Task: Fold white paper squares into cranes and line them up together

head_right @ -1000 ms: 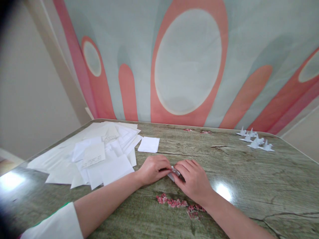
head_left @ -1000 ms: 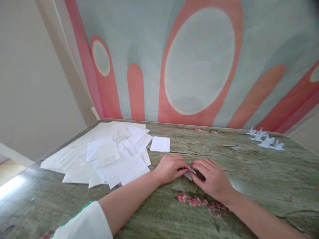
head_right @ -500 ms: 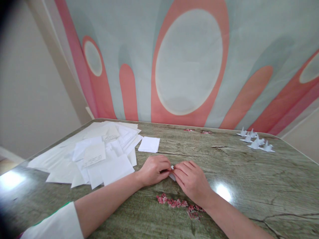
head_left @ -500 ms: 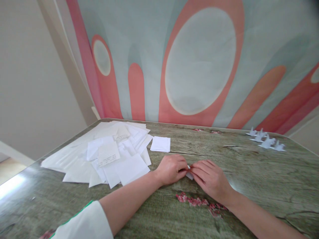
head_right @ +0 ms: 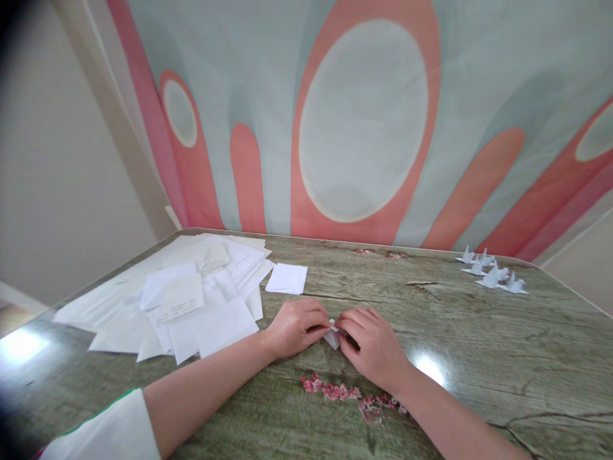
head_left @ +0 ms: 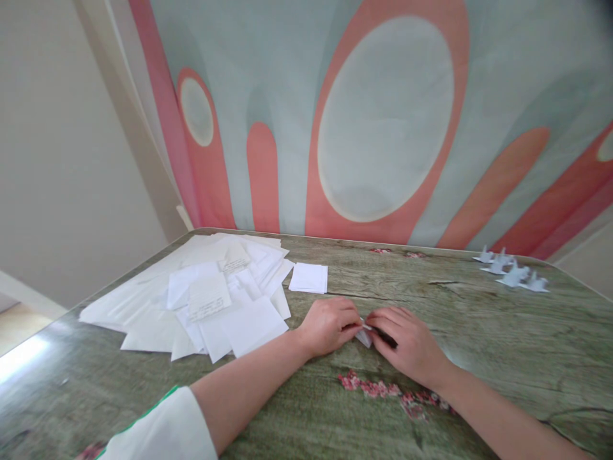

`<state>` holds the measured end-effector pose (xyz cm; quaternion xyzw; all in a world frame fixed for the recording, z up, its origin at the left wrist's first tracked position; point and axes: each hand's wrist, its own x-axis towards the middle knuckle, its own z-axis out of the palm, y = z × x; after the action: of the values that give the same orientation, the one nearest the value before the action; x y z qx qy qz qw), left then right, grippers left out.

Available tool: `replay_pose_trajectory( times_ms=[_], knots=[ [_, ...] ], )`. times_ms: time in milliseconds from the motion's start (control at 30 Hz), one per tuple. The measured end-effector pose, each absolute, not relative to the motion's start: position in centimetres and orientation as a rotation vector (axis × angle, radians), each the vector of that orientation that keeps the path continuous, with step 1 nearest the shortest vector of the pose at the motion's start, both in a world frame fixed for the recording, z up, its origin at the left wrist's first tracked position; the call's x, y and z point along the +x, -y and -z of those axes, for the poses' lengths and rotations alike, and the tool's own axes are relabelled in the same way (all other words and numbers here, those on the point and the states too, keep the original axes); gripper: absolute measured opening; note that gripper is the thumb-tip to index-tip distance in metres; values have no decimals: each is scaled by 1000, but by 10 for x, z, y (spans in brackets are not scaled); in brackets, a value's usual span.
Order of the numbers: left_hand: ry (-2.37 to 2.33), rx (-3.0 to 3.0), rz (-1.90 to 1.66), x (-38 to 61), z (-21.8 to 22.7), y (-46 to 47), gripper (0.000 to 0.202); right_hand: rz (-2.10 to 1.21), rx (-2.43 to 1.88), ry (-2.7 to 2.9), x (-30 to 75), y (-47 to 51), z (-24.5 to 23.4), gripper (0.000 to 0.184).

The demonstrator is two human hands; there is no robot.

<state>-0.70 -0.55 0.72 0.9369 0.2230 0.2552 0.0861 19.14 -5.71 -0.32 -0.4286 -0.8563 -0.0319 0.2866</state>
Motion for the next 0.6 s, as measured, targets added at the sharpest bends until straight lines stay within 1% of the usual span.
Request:
replay_pose_trajectory(
  times_ms=[600],
  knots=[
    [-582,2818,-715,-6,-14,9,20,124,-1117,2375,193,57,5,16]
  ],
)
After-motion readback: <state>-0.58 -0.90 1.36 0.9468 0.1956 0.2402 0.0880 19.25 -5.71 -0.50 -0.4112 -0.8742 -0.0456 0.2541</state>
